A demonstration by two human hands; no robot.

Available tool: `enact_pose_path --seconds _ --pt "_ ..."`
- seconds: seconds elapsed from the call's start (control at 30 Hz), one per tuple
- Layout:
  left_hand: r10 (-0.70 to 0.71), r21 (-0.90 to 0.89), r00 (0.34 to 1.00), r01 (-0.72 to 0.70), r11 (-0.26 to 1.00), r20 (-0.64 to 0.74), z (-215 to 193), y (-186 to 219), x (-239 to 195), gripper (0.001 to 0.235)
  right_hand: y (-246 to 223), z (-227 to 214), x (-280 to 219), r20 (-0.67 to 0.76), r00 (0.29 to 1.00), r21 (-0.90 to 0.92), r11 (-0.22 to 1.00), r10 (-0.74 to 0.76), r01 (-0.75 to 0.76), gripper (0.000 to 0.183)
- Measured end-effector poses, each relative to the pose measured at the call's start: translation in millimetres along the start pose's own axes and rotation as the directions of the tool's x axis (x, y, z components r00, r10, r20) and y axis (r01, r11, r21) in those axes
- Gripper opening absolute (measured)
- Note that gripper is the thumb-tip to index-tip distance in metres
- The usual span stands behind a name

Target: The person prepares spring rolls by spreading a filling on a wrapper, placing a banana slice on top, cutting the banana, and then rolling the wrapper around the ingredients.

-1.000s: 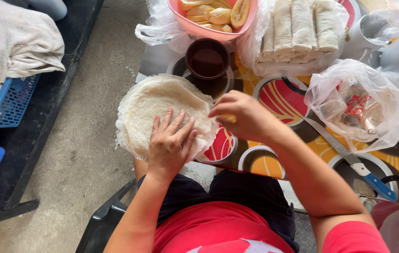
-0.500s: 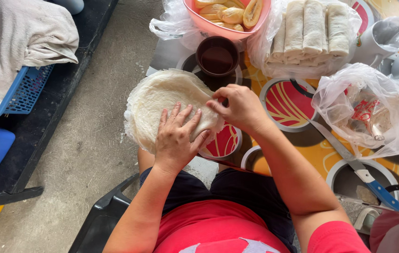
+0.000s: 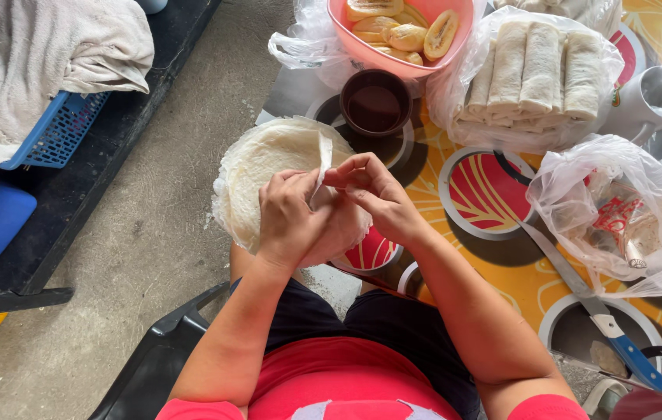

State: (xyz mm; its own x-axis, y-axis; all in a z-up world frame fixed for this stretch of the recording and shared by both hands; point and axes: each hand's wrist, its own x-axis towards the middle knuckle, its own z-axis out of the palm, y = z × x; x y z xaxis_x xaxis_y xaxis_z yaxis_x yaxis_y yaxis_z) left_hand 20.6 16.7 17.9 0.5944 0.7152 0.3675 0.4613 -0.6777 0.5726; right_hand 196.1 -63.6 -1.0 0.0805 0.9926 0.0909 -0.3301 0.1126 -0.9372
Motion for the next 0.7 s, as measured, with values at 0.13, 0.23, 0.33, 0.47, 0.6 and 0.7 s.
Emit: enact_pose_path --seconds 0.13,0.23,0.33,0.47,0.6,0.7 --pt "-0.592 -0.458 0.784 0.602 0.654 0.185 -15 -8 15 0.032 -5 3 -1 -0.086 0.996 -0.288 0.958 -0.036 0.009 0.019" --pt "-0.651 -0.859 0.758 0.353 0.372 0.029 -55 -22 24 0.028 -11 8 -2 0.160 0.964 -0.889 0.393 -0.214 0.235 0.027" --pt "-0.668 -0.938 0.743 0.204 0.282 -0.039 -118 -34 17 0.047 -14 10 0 0.163 0.968 -0.897 0.381 -0.191 0.226 0.033" --pt "-0.477 -0.993 0.874 -0.051 0.104 -0.095 -159 -35 -5 0.053 -20 16 -1 0.164 0.968 -0.902 0.367 -0.192 0.225 0.035" --pt "-0.413 -0.947 0.856 0.239 -0.216 0.310 -138 -12 -27 0.051 -40 29 -11 0.156 0.933 -0.682 0.647 -0.324 0.339 0.062" --pt "-0.245 -0.818 0.813 0.409 -0.403 0.528 -103 8 -36 0.060 -48 37 -34 0.213 0.973 0.247 0.968 -0.090 0.035 0.082"
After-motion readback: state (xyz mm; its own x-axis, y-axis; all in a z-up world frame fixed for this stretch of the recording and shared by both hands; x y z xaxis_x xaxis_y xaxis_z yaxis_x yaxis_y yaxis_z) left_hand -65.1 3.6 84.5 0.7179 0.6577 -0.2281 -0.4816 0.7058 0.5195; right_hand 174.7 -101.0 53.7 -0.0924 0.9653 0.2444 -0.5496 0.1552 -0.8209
